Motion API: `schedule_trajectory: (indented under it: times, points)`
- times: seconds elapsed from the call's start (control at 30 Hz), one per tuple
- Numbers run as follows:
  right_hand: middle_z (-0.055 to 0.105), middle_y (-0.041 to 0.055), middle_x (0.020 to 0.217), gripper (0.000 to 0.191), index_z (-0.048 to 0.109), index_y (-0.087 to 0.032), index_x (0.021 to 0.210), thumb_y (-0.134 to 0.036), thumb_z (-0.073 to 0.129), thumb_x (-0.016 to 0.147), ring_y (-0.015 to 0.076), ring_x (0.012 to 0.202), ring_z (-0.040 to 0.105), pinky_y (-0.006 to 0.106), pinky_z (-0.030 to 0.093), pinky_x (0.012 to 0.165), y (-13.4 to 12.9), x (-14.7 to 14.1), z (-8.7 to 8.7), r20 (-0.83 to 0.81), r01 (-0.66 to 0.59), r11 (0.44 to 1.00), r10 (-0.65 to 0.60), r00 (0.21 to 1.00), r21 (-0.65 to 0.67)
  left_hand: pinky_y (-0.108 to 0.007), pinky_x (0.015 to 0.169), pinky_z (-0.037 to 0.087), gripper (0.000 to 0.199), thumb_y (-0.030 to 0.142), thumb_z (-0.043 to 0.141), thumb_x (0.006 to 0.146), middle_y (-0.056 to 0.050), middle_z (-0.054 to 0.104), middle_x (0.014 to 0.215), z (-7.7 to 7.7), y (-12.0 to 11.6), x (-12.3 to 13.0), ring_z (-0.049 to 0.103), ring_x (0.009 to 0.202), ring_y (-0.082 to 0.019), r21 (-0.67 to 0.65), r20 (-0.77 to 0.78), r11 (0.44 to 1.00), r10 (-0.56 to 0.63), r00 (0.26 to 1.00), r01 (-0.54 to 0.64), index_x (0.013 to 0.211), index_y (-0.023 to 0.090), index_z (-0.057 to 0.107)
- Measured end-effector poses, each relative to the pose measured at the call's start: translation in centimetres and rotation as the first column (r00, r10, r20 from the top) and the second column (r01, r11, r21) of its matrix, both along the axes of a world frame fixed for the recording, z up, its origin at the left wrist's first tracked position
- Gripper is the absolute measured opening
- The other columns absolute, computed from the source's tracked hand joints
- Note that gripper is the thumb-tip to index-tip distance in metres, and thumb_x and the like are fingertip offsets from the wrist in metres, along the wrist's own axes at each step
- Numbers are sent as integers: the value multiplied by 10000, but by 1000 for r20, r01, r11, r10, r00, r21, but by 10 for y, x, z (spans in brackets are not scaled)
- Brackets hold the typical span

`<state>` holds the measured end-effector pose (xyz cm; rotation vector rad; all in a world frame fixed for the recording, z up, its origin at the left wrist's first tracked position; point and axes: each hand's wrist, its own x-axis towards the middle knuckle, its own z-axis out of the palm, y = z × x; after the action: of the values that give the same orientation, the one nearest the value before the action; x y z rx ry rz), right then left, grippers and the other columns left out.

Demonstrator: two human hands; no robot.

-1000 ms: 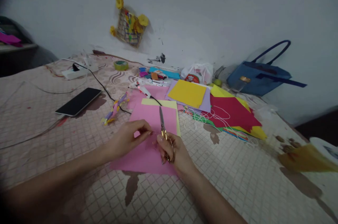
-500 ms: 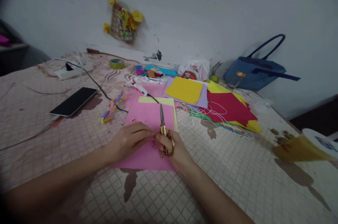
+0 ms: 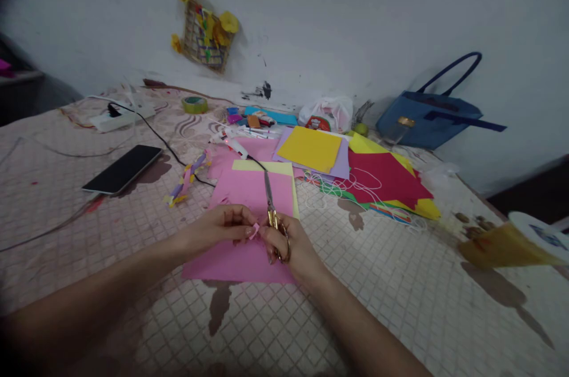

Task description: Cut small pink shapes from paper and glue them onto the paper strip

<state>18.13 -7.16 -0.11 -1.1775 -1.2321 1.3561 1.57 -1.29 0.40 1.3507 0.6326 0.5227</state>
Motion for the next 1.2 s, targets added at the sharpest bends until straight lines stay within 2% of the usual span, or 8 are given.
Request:
schedule_trajectory:
  times: [0.13, 0.23, 0.33, 0.53, 0.7, 0.9, 1.07, 1.2]
  points:
    - [421, -64, 439, 195, 477, -177, 634, -289, 543, 780, 68, 386, 376, 193, 314, 383, 0, 1, 0, 45, 27, 1000, -27, 999, 13, -201, 529, 360, 174, 265, 654, 691, 6, 582, 666, -2, 1, -2, 494, 561, -71, -112, -37, 994, -20, 999, 16, 791, 137, 593]
    - [428, -58, 444, 238, 461, -181, 623, -326, 534, 797, 70, 387, 385, 195, 321, 385, 0, 0, 1, 88, 50, 998, -52, 995, 28, -202, 538, 362, 170, 278, 652, 690, 2, 589, 669, -3, -1, -1, 497, 552, -66, -166, -17, 986, 30, 999, -33, 751, 135, 580]
    - [434, -62, 445, 209, 485, -174, 665, -332, 560, 781, 69, 382, 389, 192, 325, 379, 0, 0, 1, 143, 50, 998, -55, 988, 41, -200, 533, 362, 172, 271, 662, 678, 20, 570, 627, -4, -3, 0, 487, 527, -60, -167, -26, 983, 68, 997, -72, 726, 135, 568]
    - [429, -65, 433, 230, 500, -171, 675, -360, 564, 788, 63, 365, 385, 184, 319, 370, 1, 0, -2, 129, 46, 998, -52, 990, 49, -198, 518, 366, 177, 284, 646, 702, 34, 540, 560, -4, -2, -1, 490, 500, -60, -153, -30, 988, 25, 999, -29, 704, 138, 545]
    - [370, -74, 418, 363, 520, -165, 705, -484, 424, 850, 66, 354, 357, 188, 307, 368, -3, -3, 1, 68, 17, 1000, -17, 998, -3, -209, 560, 395, 195, 299, 643, 719, 3, 573, 640, 3, 4, -4, 512, 549, -66, -171, 89, 972, 179, 980, -162, 734, 128, 551]
    - [363, -72, 472, 371, 491, -171, 696, -520, 457, 819, 77, 408, 363, 197, 303, 400, -9, -8, 2, 207, -34, 999, 33, 978, 3, -227, 635, 438, 195, 245, 686, 682, -36, 621, 723, 10, 10, -6, 588, 662, -102, -266, 193, 915, 358, 914, -302, 716, 118, 543]
    - [350, -64, 503, 356, 496, -170, 713, -497, 438, 839, 84, 435, 361, 211, 283, 414, -10, -10, -2, 285, -58, 998, 49, 957, 24, -273, 734, 463, 176, 227, 684, 686, -31, 623, 745, 7, 10, -5, 616, 716, -123, -264, 258, 905, 400, 879, -334, 718, 112, 554]
    - [359, -57, 520, 354, 491, -170, 705, -497, 446, 834, 86, 448, 364, 215, 275, 419, -9, -10, -4, 356, -55, 998, 37, 934, 40, -265, 733, 465, 154, 209, 680, 687, -20, 620, 737, 8, 9, -4, 613, 706, -113, -281, 271, 901, 404, 874, -329, 705, 116, 558]
